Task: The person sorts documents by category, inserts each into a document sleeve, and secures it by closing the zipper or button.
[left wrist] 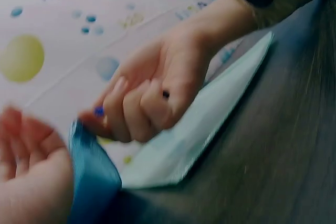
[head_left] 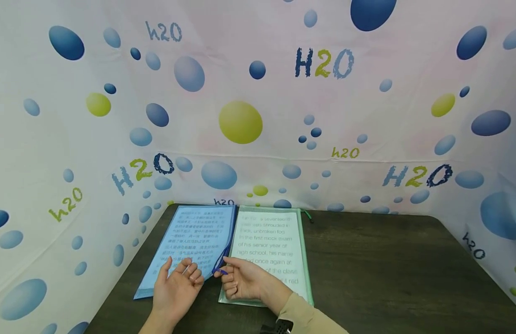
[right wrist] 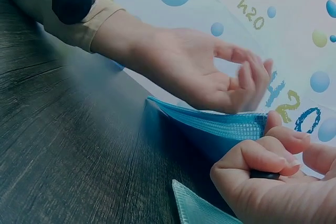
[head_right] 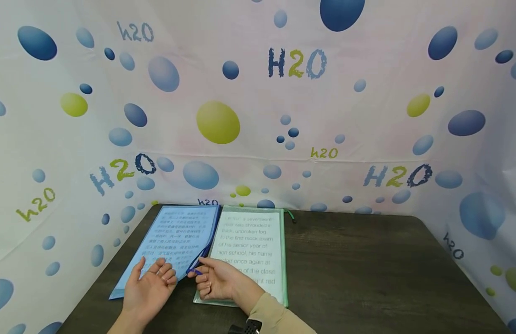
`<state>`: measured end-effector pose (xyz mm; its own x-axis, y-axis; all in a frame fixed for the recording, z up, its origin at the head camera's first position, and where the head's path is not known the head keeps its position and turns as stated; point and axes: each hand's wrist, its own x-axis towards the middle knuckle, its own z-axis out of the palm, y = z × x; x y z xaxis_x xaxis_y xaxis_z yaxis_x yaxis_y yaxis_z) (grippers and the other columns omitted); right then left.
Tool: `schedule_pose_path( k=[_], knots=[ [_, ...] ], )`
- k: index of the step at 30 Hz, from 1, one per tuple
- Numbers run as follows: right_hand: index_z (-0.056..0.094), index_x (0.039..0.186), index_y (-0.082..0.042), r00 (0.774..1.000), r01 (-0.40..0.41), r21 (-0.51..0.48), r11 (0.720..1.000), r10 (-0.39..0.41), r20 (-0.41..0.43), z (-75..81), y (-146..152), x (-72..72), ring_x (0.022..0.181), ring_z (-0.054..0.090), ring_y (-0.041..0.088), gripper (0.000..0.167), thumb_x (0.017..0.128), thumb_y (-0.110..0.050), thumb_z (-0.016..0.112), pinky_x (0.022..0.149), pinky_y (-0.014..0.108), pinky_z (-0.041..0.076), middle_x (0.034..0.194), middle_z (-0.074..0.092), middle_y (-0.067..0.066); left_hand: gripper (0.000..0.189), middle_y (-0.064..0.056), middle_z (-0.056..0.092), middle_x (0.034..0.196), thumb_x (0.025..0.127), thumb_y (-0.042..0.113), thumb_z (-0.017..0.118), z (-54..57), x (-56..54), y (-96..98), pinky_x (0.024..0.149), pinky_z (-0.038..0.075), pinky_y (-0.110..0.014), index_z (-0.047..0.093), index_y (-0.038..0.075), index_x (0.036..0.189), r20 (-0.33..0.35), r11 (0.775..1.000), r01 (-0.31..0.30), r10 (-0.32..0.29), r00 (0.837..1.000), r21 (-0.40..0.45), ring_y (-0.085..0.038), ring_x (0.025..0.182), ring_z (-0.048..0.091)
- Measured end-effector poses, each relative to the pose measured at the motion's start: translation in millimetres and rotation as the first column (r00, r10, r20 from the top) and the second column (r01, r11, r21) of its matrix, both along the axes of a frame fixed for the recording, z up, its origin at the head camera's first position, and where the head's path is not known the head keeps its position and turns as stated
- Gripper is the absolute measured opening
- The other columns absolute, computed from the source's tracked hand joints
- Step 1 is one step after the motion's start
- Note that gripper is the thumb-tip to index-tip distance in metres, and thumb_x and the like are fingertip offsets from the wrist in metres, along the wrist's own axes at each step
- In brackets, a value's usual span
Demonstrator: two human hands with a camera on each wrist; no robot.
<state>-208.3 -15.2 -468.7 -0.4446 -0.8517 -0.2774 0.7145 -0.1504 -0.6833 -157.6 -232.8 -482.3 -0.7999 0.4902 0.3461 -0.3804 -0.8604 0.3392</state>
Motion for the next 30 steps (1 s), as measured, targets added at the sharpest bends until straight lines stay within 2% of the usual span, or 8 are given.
schedule_pose_path(
  k=[4, 6, 9, 12, 14, 19, 26, 30],
  knots=[
    [0.06, 0.094, -0.013, 1.0, 0.008, 0.002, 1.0, -0.008, -0.012, 1.3, 0.5, -0.3, 0.05, 0.026, 0.002, 0.045, 0.105, -0.043, 0.029, 0.053, 0.018, 0.023, 0.062, 0.037, -0.012, 0.083, 0.0, 0.051, 0.099, 0.096, 0.066, -0.001, -6.3, -1.1, -10.7, 0.092, 0.035, -0.033, 0.055, 0.009, 0.117, -0.065, 0.973, 0.169, -0.181, 0.981, -0.156, -0.016, 0.091, 0.046],
    [0.061, 0.095, -0.013, 1.0, 0.015, 0.003, 1.0, -0.015, -0.014, 2.0, 1.0, -0.3, 0.051, 0.026, 0.003, 0.044, 0.105, -0.044, 0.031, 0.053, 0.018, 0.024, 0.063, 0.038, -0.011, 0.092, -0.001, 0.059, 0.109, 0.092, 0.067, -0.01, -7.2, -2.2, -14.2, 0.096, 0.037, -0.033, 0.057, 0.01, 0.12, -0.073, 0.931, 0.234, -0.264, 0.962, -0.28, -0.016, 0.098, 0.053],
    [0.061, 0.096, -0.012, 0.999, 0.024, 0.004, 1.0, -0.024, -0.02, 3.0, 1.9, 0.0, 0.051, 0.026, 0.003, 0.043, 0.104, -0.044, 0.033, 0.053, 0.018, 0.025, 0.063, 0.039, -0.011, 0.098, 0.0, 0.062, 0.115, 0.091, 0.063, -0.018, -6.9, -3.5, -16.5, 0.099, 0.041, -0.032, 0.059, 0.012, 0.123, -0.048, 0.842, 0.302, -0.36, 0.932, -0.446, -0.015, 0.105, 0.057],
    [0.061, 0.098, -0.012, 0.999, 0.027, 0.005, 1.0, -0.027, -0.031, 3.8, 2.3, 0.2, 0.051, 0.026, 0.003, 0.043, 0.104, -0.044, 0.034, 0.053, 0.018, 0.025, 0.064, 0.038, -0.011, 0.091, 0.002, 0.064, 0.116, 0.095, 0.061, -0.013, -7.0, -4.7, -17.0, 0.101, 0.044, -0.032, 0.06, 0.014, 0.124, 0.009, 0.769, 0.332, -0.391, 0.92, -0.546, -0.012, 0.108, 0.059],
    [0.061, 0.098, -0.011, 0.999, 0.026, 0.007, 1.0, -0.026, -0.04, 4.2, 2.5, 0.5, 0.051, 0.026, 0.003, 0.043, 0.104, -0.044, 0.033, 0.054, 0.018, 0.025, 0.064, 0.038, -0.011, 0.084, 0.004, 0.064, 0.116, 0.098, 0.06, -0.006, -7.5, -5.0, -17.3, 0.101, 0.045, -0.031, 0.059, 0.015, 0.124, 0.056, 0.749, 0.346, -0.383, 0.922, -0.565, -0.01, 0.108, 0.059],
    [0.059, 0.096, -0.013, 0.999, 0.018, 0.014, 1.0, -0.018, -0.033, 3.8, 2.2, 0.8, 0.051, 0.026, 0.002, 0.042, 0.105, -0.043, 0.032, 0.054, 0.018, 0.026, 0.065, 0.039, -0.011, 0.072, 0.004, 0.064, 0.124, 0.103, 0.053, 0.003, -9.1, -4.4, -18.6, 0.106, 0.043, -0.03, 0.059, 0.015, 0.128, 0.151, 0.757, 0.372, -0.348, 0.925, -0.538, -0.011, 0.114, 0.061],
    [0.058, 0.094, -0.013, 0.998, 0.046, 0.028, 0.999, -0.047, 0.047, -0.4, 0.0, 3.1, 0.05, 0.025, 0.002, 0.037, 0.105, -0.038, 0.033, 0.053, 0.017, 0.025, 0.063, 0.039, -0.012, 0.062, -0.005, 0.061, 0.135, 0.107, 0.039, 0.009, -12.6, -2.7, -19.3, 0.115, 0.035, -0.031, 0.055, 0.008, 0.135, 0.222, 0.83, 0.407, -0.345, 0.912, -0.382, -0.014, 0.128, 0.056],
    [0.055, 0.097, -0.013, 0.99, 0.051, 0.006, 0.999, -0.052, 0.131, -1.7, -2.2, 4.9, 0.05, 0.023, 0.001, 0.034, 0.106, -0.036, 0.032, 0.054, 0.015, 0.025, 0.063, 0.036, -0.012, 0.059, -0.007, 0.061, 0.134, 0.108, 0.035, 0.012, -14.1, -2.2, -20.7, 0.115, 0.034, -0.031, 0.056, 0.006, 0.134, 0.244, 0.85, 0.4, -0.331, 0.911, -0.342, -0.015, 0.127, 0.057]
  ],
)
